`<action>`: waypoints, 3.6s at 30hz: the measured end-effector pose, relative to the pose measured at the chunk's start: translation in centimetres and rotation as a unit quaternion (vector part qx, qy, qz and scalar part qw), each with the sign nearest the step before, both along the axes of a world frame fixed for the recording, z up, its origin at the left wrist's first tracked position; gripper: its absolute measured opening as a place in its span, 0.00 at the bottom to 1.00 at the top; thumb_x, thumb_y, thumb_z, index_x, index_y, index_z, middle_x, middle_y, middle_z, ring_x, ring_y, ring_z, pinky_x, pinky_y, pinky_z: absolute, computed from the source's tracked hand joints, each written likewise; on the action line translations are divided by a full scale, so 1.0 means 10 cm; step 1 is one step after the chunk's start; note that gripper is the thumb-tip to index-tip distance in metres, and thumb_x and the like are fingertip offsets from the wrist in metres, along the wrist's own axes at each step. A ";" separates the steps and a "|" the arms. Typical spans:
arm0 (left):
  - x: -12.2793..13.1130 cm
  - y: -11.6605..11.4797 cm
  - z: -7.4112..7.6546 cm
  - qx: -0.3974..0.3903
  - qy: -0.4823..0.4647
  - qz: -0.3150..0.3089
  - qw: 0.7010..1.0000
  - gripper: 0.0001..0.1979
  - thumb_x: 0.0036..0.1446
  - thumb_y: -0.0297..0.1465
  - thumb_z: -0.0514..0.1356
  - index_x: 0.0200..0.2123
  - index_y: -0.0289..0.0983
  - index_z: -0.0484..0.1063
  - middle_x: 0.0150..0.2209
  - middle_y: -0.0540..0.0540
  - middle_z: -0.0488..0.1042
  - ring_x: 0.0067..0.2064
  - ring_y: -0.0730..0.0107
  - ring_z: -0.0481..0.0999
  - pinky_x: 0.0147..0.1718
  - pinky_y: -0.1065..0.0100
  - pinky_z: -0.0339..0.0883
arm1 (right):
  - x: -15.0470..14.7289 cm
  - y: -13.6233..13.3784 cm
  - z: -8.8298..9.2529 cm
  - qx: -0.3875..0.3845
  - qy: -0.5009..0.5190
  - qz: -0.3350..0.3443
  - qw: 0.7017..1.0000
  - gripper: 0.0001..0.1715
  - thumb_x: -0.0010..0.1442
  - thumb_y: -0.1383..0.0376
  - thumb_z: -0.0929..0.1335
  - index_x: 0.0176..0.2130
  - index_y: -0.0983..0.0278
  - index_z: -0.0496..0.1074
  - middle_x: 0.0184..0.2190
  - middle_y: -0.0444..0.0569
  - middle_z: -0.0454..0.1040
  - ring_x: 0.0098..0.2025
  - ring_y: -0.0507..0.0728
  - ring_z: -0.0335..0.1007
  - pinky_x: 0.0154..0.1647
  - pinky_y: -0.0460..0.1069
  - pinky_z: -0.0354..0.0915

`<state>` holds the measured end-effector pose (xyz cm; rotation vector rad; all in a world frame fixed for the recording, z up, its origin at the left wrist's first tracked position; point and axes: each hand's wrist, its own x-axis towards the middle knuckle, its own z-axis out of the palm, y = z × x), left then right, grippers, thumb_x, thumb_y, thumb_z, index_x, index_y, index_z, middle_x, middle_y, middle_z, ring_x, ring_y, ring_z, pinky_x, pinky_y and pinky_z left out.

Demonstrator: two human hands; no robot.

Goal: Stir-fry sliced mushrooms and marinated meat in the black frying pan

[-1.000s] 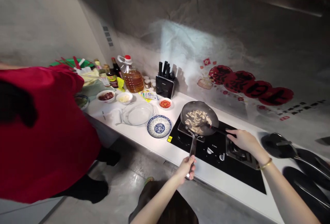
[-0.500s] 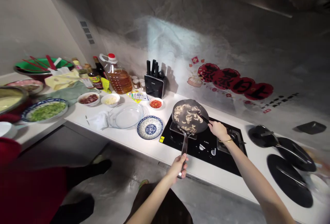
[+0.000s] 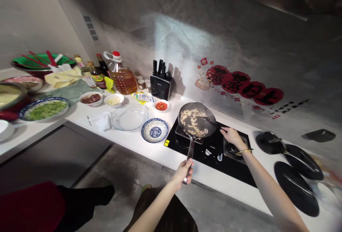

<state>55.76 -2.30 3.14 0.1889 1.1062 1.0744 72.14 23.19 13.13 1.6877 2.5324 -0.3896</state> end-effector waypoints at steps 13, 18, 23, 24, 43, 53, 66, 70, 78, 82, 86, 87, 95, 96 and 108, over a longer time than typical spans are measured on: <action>0.01 0.00 0.00 0.003 -0.015 0.003 1.000 0.25 0.48 0.55 0.57 0.34 0.38 0.60 0.19 0.58 0.59 0.12 0.83 0.53 0.12 0.75 0.46 | 0.33 -0.17 0.72 0.007 -0.075 0.076 0.994 0.21 0.59 0.58 0.63 0.50 0.57 0.74 0.42 0.47 0.78 0.44 0.60 0.74 0.43 0.49 0.67; 0.00 0.00 0.03 0.001 -0.015 0.001 1.000 0.25 0.48 0.55 0.57 0.34 0.38 0.61 0.19 0.58 0.59 0.13 0.83 0.54 0.12 0.75 0.45 | 0.46 -0.12 0.83 -0.103 -0.086 0.087 0.987 0.19 0.56 0.58 0.65 0.46 0.57 0.76 0.36 0.45 0.80 0.39 0.60 0.76 0.41 0.49 0.67; 0.00 0.01 0.05 -0.004 -0.011 -0.001 1.000 0.26 0.47 0.56 0.57 0.34 0.39 0.60 0.19 0.59 0.59 0.12 0.83 0.54 0.12 0.74 0.46 | -0.01 -0.12 0.32 -0.023 -0.048 0.054 0.997 0.23 0.61 0.59 0.61 0.52 0.63 0.72 0.49 0.51 0.74 0.50 0.61 0.71 0.51 0.51 0.63; 0.00 0.02 0.05 -0.005 -0.010 -0.002 1.000 0.27 0.47 0.56 0.57 0.34 0.38 0.60 0.19 0.59 0.59 0.12 0.82 0.55 0.12 0.74 0.46 | -0.12 -0.10 0.21 -0.009 -0.044 0.041 0.998 0.24 0.62 0.59 0.60 0.52 0.64 0.72 0.49 0.52 0.74 0.51 0.61 0.70 0.51 0.50 0.63; 0.00 0.02 0.03 -0.001 -0.024 -0.004 1.000 0.25 0.48 0.55 0.56 0.34 0.39 0.60 0.19 0.59 0.59 0.12 0.83 0.55 0.12 0.74 0.46 | 0.30 -0.12 0.81 -0.002 -0.078 0.088 0.993 0.20 0.58 0.58 0.63 0.46 0.58 0.76 0.43 0.48 0.78 0.44 0.61 0.74 0.45 0.51 0.67; -0.01 0.01 0.06 -0.002 -0.013 -0.002 1.000 0.28 0.46 0.57 0.57 0.34 0.38 0.60 0.19 0.59 0.60 0.11 0.83 0.55 0.12 0.75 0.45 | -0.24 -0.19 0.48 -0.001 -0.073 0.139 0.988 0.22 0.61 0.58 0.62 0.52 0.58 0.72 0.45 0.48 0.77 0.45 0.59 0.73 0.46 0.48 0.66; -0.01 0.01 0.08 -0.007 -0.009 -0.005 1.000 0.28 0.45 0.57 0.57 0.34 0.38 0.61 0.18 0.59 0.59 0.12 0.83 0.54 0.11 0.75 0.46 | -0.02 0.14 0.47 -0.037 -0.040 0.079 0.995 0.21 0.60 0.59 0.61 0.48 0.63 0.75 0.46 0.50 0.76 0.48 0.59 0.72 0.48 0.48 0.64; -0.02 0.01 0.09 -0.006 -0.020 -0.004 1.000 0.27 0.47 0.56 0.57 0.34 0.38 0.60 0.18 0.59 0.59 0.12 0.82 0.55 0.11 0.75 0.46 | 0.49 0.09 0.84 -0.077 -0.069 0.084 0.991 0.21 0.57 0.57 0.64 0.46 0.60 0.76 0.42 0.48 0.78 0.44 0.60 0.74 0.46 0.49 0.66; -0.02 0.00 0.08 -0.015 -0.017 -0.010 1.000 0.26 0.48 0.56 0.56 0.34 0.38 0.60 0.19 0.59 0.59 0.12 0.82 0.54 0.12 0.74 0.46 | -0.10 -0.06 0.08 -0.003 -0.027 0.008 1.000 0.24 0.62 0.58 0.60 0.54 0.64 0.70 0.50 0.52 0.73 0.52 0.61 0.70 0.52 0.50 0.63; -0.02 0.01 0.09 -0.020 -0.007 -0.012 1.000 0.28 0.46 0.57 0.56 0.35 0.38 0.60 0.19 0.59 0.59 0.12 0.82 0.54 0.12 0.74 0.46 | -0.57 -0.06 -0.15 -0.022 0.039 -0.001 0.999 0.25 0.63 0.59 0.59 0.55 0.65 0.68 0.51 0.52 0.72 0.53 0.58 0.68 0.52 0.47 0.62; -0.02 0.01 0.09 -0.015 -0.004 -0.011 1.000 0.27 0.47 0.56 0.56 0.34 0.38 0.61 0.19 0.59 0.59 0.12 0.82 0.55 0.12 0.74 0.47 | -0.57 -0.14 0.03 -0.015 0.000 0.069 0.998 0.23 0.61 0.57 0.62 0.54 0.59 0.70 0.47 0.50 0.75 0.48 0.61 0.73 0.48 0.50 0.65; -0.02 0.01 0.09 -0.016 -0.008 -0.011 1.000 0.27 0.47 0.56 0.56 0.34 0.38 0.61 0.19 0.59 0.59 0.12 0.82 0.55 0.12 0.74 0.46 | -0.48 -0.16 0.12 -0.004 -0.017 0.072 0.997 0.23 0.61 0.57 0.62 0.53 0.58 0.71 0.46 0.50 0.76 0.46 0.61 0.73 0.47 0.51 0.66; -0.03 0.01 0.05 -0.011 -0.023 -0.011 1.000 0.25 0.48 0.55 0.57 0.34 0.39 0.60 0.19 0.59 0.60 0.12 0.82 0.54 0.12 0.74 0.47 | 0.24 -0.24 0.61 -0.012 -0.091 0.107 0.990 0.20 0.60 0.57 0.63 0.51 0.54 0.73 0.46 0.46 0.76 0.46 0.60 0.73 0.45 0.50 0.66; -0.03 0.01 0.04 -0.010 -0.023 -0.012 1.000 0.25 0.48 0.55 0.57 0.34 0.39 0.60 0.19 0.59 0.59 0.12 0.82 0.54 0.12 0.75 0.47 | 0.20 -0.27 0.57 0.002 -0.101 0.115 0.988 0.20 0.60 0.57 0.63 0.51 0.52 0.72 0.44 0.46 0.77 0.45 0.60 0.74 0.44 0.50 0.67; -0.01 0.01 0.04 -0.012 -0.012 -0.005 1.000 0.26 0.47 0.56 0.57 0.34 0.38 0.61 0.19 0.58 0.60 0.12 0.82 0.55 0.11 0.74 0.47 | 0.12 -0.05 0.33 -0.007 -0.078 0.053 0.996 0.23 0.62 0.58 0.60 0.51 0.59 0.73 0.47 0.50 0.76 0.48 0.59 0.72 0.46 0.49 0.66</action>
